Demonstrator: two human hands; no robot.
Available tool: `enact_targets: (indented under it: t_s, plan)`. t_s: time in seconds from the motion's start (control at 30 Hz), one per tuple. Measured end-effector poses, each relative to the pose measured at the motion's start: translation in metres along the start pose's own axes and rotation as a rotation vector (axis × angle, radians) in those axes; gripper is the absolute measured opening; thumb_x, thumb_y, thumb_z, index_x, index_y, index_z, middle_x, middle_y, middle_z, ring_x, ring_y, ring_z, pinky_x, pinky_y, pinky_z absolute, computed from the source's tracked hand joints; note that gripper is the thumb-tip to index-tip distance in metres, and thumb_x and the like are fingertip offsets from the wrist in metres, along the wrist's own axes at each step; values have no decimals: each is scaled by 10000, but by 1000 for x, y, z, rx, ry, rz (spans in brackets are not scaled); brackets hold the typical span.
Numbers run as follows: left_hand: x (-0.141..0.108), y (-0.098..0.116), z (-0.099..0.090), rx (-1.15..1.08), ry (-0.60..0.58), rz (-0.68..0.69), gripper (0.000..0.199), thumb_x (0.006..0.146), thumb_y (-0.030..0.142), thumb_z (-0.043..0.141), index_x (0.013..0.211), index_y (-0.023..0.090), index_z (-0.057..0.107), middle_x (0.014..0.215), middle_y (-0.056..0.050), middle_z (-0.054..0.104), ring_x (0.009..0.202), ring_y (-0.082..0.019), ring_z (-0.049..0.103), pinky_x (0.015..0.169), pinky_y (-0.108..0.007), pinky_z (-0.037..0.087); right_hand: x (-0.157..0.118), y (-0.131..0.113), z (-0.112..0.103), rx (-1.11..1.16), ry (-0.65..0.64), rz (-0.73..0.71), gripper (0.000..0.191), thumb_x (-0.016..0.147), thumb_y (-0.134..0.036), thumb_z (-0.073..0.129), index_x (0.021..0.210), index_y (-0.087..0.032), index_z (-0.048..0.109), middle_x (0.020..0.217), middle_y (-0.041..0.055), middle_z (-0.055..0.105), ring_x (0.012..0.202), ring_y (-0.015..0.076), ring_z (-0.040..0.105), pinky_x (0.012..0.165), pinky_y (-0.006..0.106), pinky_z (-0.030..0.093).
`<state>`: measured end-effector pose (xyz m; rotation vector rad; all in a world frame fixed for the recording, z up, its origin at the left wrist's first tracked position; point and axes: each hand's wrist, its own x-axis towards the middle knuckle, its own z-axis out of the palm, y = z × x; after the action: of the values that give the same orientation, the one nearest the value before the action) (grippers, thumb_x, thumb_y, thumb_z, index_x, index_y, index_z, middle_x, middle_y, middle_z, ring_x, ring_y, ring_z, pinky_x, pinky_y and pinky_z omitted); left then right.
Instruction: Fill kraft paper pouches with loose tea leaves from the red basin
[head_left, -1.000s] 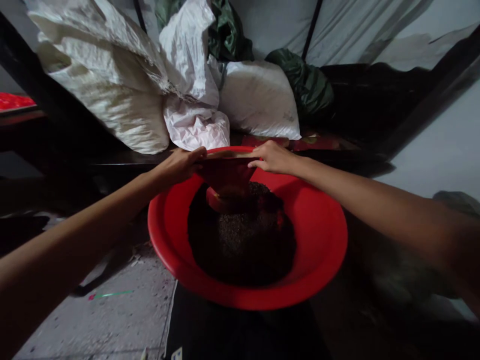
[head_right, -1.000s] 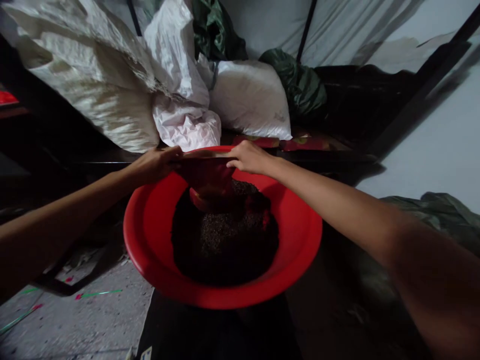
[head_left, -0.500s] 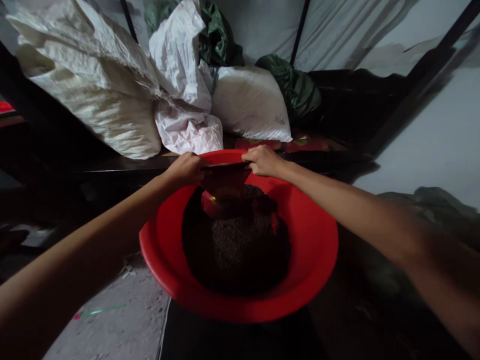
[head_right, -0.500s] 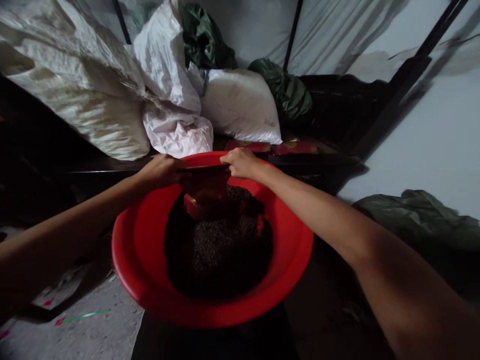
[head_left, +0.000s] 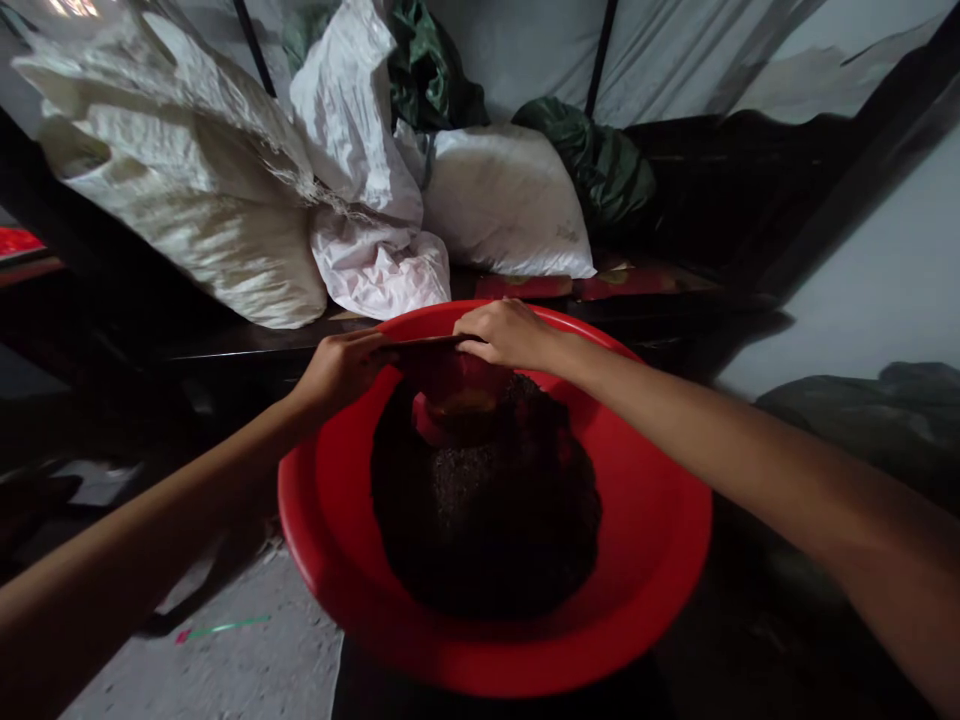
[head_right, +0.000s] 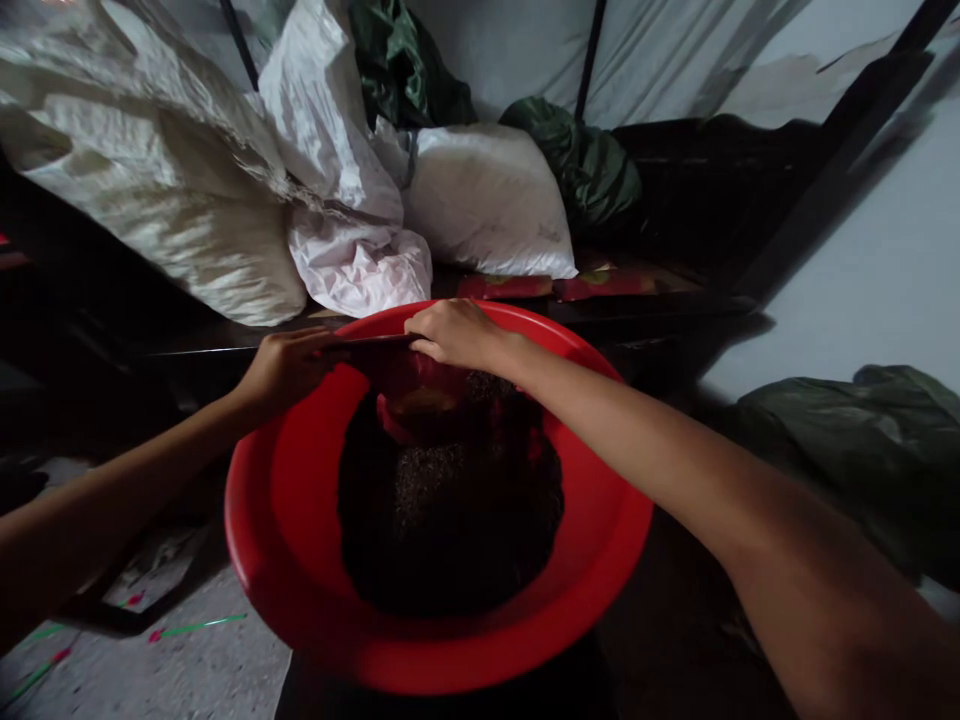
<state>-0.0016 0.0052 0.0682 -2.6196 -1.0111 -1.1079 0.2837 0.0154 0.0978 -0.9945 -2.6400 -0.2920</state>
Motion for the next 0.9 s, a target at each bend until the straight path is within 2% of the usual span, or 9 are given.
enact_targets:
  t_s: [0.17, 0.3, 0.5, 0.57, 0.67, 0.8, 0.87, 0.9]
  plan:
    - [-8, 1, -9, -11, 6, -82, 255, 964, 375, 663, 1019, 171, 806, 879, -48, 755, 680, -137, 643, 657, -250, 514, 2, -1, 3, 61, 67, -16, 194, 1009, -293, 662, 1144, -201, 766, 1128, 54, 790, 988, 206, 682, 795, 320, 422]
    - [-2, 9, -8, -44, -13, -85, 259, 971, 378, 651, 1029, 173, 799, 838, -35, 735, 692, -136, 639, 656, -249, 498, 11, -8, 2, 86, 48, -21, 198, 989, -306, 665, 1120, -195, 765, 1081, 56, 786, 951, 204, 662, 776, 318, 394]
    - [7, 24, -12, 39, -128, -64, 262, 1010, 311, 576, 1057, 140, 769, 843, -45, 713, 755, -142, 613, 699, -271, 463, 15, -13, -4, 115, 4, -54, 168, 957, -253, 621, 958, -164, 764, 856, 34, 731, 766, 156, 588, 723, 300, 340]
    - [8, 27, -14, 101, -167, -51, 242, 1007, 297, 584, 1036, 130, 757, 848, -55, 709, 784, -151, 601, 718, -282, 457, 12, -15, -7, 85, -7, -39, 158, 936, -260, 635, 948, -163, 759, 836, 31, 717, 746, 155, 573, 707, 300, 319]
    - [11, 30, -14, 164, -187, 2, 231, 1008, 251, 547, 930, 133, 730, 844, -67, 707, 798, -155, 595, 725, -289, 446, 16, -28, -10, 33, -19, -28, 197, 953, -318, 639, 1026, -177, 755, 927, 44, 734, 814, 181, 597, 724, 304, 314]
    - [12, 35, -11, 184, -168, 46, 244, 944, 155, 479, 767, 162, 646, 770, -43, 674, 735, -131, 567, 690, -270, 420, 36, -52, -9, -7, -52, -107, 246, 1027, -348, 568, 1080, -179, 739, 1017, 77, 732, 934, 226, 623, 787, 326, 351]
    - [4, 36, -12, 205, -157, 24, 198, 912, 155, 489, 801, 162, 653, 790, -34, 687, 728, -124, 564, 679, -255, 414, 33, -46, -4, -30, -68, -142, 232, 1037, -326, 555, 1090, -182, 729, 1037, 86, 727, 968, 237, 623, 810, 340, 367]
    - [-2, 34, -15, 217, -148, 2, 190, 917, 169, 493, 830, 159, 661, 811, -33, 697, 725, -122, 566, 674, -249, 413, 22, -35, -2, -47, -77, -149, 228, 1042, -315, 546, 1099, -188, 726, 1053, 89, 726, 982, 238, 623, 818, 346, 376]
